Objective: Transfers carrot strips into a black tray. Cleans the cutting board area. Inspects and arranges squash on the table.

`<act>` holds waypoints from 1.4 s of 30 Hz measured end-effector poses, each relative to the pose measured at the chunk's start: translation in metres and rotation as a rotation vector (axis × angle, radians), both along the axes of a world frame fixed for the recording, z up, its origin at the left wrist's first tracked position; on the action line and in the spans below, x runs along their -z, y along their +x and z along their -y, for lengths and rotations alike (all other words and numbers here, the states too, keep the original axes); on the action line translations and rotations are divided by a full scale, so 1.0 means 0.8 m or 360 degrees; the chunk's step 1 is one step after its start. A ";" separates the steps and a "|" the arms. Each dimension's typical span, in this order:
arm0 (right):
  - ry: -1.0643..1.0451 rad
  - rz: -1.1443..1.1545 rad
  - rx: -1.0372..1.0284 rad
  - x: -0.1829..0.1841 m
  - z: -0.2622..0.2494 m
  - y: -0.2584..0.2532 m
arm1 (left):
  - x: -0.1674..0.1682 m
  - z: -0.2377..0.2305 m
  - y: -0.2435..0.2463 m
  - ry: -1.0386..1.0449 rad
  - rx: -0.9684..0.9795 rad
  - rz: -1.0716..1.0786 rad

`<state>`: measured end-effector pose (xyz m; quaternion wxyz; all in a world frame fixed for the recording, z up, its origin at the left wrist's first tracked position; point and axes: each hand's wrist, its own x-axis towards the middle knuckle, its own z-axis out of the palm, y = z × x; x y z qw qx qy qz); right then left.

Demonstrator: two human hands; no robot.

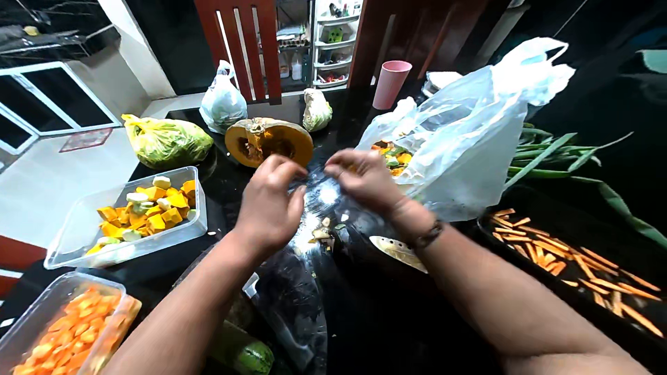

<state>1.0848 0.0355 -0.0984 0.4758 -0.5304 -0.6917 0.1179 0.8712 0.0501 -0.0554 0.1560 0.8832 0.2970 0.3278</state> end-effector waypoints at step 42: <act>-0.0753 0.1143 -0.0336 0.115 0.026 -0.066 | 0.042 0.102 -0.234 -0.0483 -0.0080 0.0347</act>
